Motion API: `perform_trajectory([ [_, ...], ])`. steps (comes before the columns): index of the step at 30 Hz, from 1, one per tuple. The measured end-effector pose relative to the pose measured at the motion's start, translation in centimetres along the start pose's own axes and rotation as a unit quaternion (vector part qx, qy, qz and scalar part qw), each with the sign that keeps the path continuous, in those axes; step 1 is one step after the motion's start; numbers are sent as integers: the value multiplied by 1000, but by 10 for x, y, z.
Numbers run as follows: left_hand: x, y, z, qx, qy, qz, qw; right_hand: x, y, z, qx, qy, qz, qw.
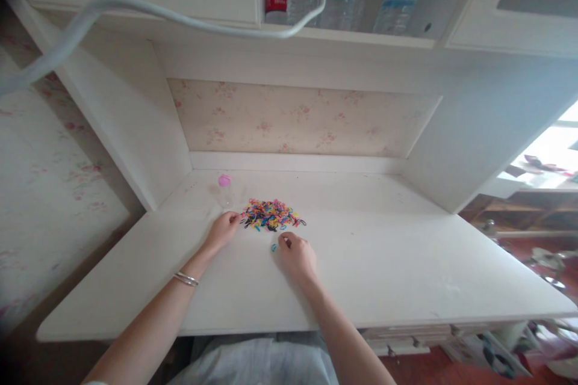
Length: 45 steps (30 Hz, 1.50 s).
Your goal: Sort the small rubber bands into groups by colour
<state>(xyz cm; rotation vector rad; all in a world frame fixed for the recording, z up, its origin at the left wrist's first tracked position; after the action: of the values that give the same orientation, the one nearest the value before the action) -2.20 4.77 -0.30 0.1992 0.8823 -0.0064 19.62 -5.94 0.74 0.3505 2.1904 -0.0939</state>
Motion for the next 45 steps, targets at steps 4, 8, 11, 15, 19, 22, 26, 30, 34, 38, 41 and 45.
perform_trajectory([
  [4,-5,-7,5,13,-8,-8,1000,3,7,-9,-3,-45,-12,999],
  [8,-6,-13,10,18,4,-20,1000,6,15,-15,-42,-78,-13,996],
  [11,-6,-13,11,6,18,-19,1000,8,19,-16,-49,-101,-23,993],
  [15,-9,-15,13,12,32,-35,999,10,20,-15,-60,-110,-35,991],
  [19,-17,-27,17,26,55,-55,997,12,22,-15,-79,-112,-35,990],
  [22,-23,-40,19,24,87,-65,994,13,23,-19,-109,-109,-35,987],
  [26,-28,-54,18,13,125,-74,989,16,27,-24,-118,-113,-40,986],
  [30,-32,-57,16,-16,155,-62,986,17,30,-24,-110,-128,-43,985],
  [34,-32,-57,16,-34,172,-58,983,16,29,-24,-108,-139,-45,983],
  [38,-32,-58,16,-41,179,-60,981,14,27,-25,-119,-132,-41,983],
  [41,-32,-58,16,-40,181,-59,981,13,25,-23,-130,-110,-27,985],
  [45,-32,-59,16,-34,180,-58,981,14,24,-18,-138,-70,-4,988],
])
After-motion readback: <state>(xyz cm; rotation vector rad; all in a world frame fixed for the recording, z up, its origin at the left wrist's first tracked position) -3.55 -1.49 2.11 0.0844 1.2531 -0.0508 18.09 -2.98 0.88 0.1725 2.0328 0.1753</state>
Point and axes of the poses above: each hand's wrist, its own y-axis towards the middle knuckle, its own x-axis out of the palm, z = x × y, the point moved 2 cm from there along y, towards the middle knuckle, and after that the axes turned 1 degree about -y, right-handed, at the moved point
